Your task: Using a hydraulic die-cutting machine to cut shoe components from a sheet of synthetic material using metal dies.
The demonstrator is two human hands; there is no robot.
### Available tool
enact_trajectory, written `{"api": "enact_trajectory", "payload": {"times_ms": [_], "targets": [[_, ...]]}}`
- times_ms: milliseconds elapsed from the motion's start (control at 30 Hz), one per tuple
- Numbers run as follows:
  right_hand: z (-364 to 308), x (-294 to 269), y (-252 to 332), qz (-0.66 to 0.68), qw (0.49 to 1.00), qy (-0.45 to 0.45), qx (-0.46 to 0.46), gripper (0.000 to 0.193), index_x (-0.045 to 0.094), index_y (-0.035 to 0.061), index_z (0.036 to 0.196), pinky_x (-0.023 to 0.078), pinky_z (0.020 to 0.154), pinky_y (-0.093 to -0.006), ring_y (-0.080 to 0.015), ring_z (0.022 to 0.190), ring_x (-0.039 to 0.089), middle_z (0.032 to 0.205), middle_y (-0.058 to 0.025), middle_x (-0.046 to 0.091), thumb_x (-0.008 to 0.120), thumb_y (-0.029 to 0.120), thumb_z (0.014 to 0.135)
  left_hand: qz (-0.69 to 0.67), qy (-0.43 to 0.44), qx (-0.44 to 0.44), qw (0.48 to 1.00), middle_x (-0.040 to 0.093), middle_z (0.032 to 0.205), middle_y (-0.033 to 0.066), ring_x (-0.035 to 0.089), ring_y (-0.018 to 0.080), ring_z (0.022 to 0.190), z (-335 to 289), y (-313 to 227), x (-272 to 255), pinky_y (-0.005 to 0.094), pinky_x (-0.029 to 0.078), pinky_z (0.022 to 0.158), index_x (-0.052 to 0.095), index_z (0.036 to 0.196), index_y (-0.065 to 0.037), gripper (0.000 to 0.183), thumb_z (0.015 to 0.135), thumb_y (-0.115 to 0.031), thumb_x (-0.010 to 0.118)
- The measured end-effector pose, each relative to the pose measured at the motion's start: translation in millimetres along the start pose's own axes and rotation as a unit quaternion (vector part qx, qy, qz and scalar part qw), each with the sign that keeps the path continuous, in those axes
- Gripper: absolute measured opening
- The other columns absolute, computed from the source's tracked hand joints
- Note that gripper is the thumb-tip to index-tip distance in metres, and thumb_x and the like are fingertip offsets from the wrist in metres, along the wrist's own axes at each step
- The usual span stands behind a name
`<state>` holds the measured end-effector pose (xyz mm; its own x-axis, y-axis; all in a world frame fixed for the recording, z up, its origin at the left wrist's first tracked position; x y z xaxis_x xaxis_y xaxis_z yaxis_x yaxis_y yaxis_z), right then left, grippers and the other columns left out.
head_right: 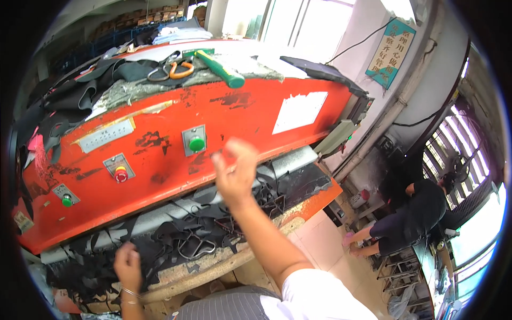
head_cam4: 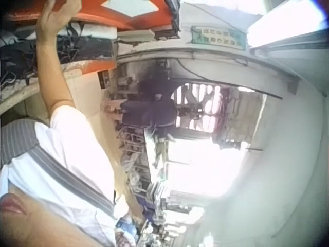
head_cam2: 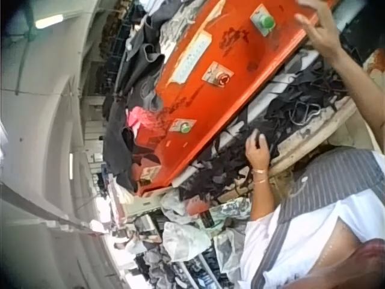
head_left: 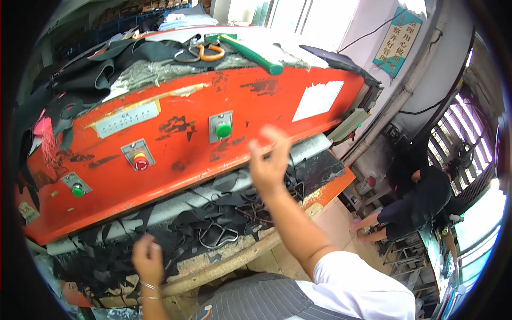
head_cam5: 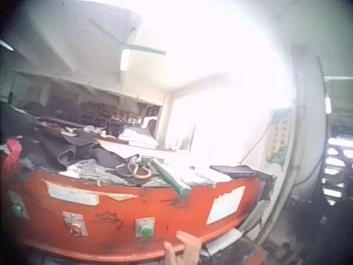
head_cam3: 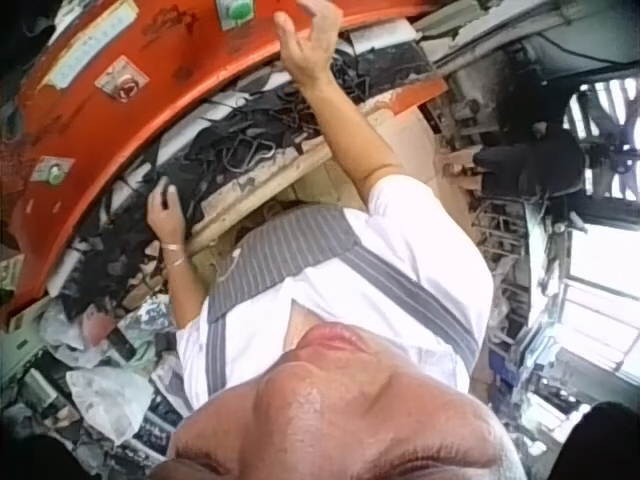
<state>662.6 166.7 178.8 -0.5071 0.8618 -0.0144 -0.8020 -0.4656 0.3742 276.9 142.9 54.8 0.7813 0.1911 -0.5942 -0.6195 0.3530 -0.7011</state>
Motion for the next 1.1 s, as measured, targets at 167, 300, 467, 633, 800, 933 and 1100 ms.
{"api": "enact_trajectory", "payload": {"times_ms": [167,300,467,633,800,933,1100], "targets": [[109.0,0.1,13.8,-0.148,0.973,-0.099,-0.146,0.048,0.054,0.0038,0.126,0.022,0.107,-0.0542,-0.0421,0.129,0.034,0.136,-0.0245,0.042,0.065,0.03,0.087,0.048,0.128,0.005,0.991,0.067,0.081,0.0099,0.064,0.0279,0.078,-86.5,-40.0,54.2,0.0358,0.052,0.07,0.071,0.083,-0.007,0.015,0.078,-0.02,0.069],[141.1,55.2,-27.1,-0.067,0.972,-0.094,-0.206,0.051,0.048,0.0031,0.129,0.037,0.101,-0.0482,-0.0418,0.119,0.046,0.124,-0.0232,0.052,0.065,0.029,0.089,0.123,0.097,0.037,0.987,0.066,0.077,0.0063,0.063,0.0278,0.073,-98.2,-43.0,63.4,0.0374,0.052,0.066,0.071,0.078,-0.01,0.014,0.074,-0.024,0.072],[182.4,70.0,-61.8,-0.218,0.957,-0.029,-0.188,0.044,0.063,0.0037,0.117,0.042,0.096,-0.0464,-0.0364,0.114,0.055,0.119,-0.0234,0.061,0.058,0.039,0.091,0.128,0.073,-0.008,0.989,0.066,0.075,0.0053,0.063,0.0265,0.073,-102.4,-46.4,61.6,0.0364,0.051,0.065,0.071,0.074,-0.012,0.017,0.073,-0.028,0.073],[72.0,-15.4,-111.8,-0.15,0.982,0.006,-0.111,0.035,0.065,0.004,0.115,0.043,0.093,-0.0401,-0.0305,0.106,0.06,0.112,-0.0158,0.066,0.065,0.029,0.09,0.163,0.057,-0.031,0.984,0.066,0.073,0.004,0.062,0.0249,0.07,-120.2,-26.1,63.0,0.035,0.051,0.063,0.072,0.075,-0.012,0.018,0.072,-0.03,0.073],[-75.9,-64.2,-284.8,-0.531,0.763,0.319,0.185,0.058,0.054,-0.0013,0.126,0.041,0.095,-0.0499,-0.0458,0.109,0.054,0.114,-0.0275,0.06,0.042,0.048,0.097,0.066,0.1,-0.052,0.991,0.066,0.072,0.0039,0.062,0.022,0.068,-109.3,-18.2,59.5,0.0329,0.051,0.063,0.073,0.075,-0.011,0.01,0.073,-0.021,0.074],[-98.1,-62.0,-349.6,-0.494,0.719,0.406,0.273,0.062,0.054,-0.0042,0.111,0.045,0.086,-0.0541,-0.0474,0.103,0.057,0.112,-0.0311,0.057,0.035,0.053,0.099,0.105,-0.021,-0.063,0.992,0.068,0.079,0.0074,0.064,0.0241,0.074,-65.4,16.0,1.1,0.0342,0.052,0.068,0.071,0.079,-0.007,0.004,0.076,-0.011,0.071],[-78.6,-32.2,-300.2,-0.552,0.698,0.396,0.226,0.064,0.055,-0.0025,0.106,0.047,0.084,-0.0539,-0.0465,0.103,0.058,0.11,-0.0284,0.058,0.038,0.059,0.095,0.317,-0.07,-0.061,0.944,0.066,0.103,0.0127,0.061,0.0323,0.098,-2.7,139.6,-105.0,0.0418,0.047,0.088,0.066,0.099,-0.006,0.022,0.077,-0.007,0.063]]}}
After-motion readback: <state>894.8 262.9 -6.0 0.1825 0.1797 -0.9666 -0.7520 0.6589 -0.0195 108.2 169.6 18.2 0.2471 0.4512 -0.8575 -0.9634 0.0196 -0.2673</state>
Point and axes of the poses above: each hand's wrist, its own z-axis towards the middle knuckle, its own x-axis out of the palm, y = z × x, the point moved 7 cm from there along z, towards the middle knuckle
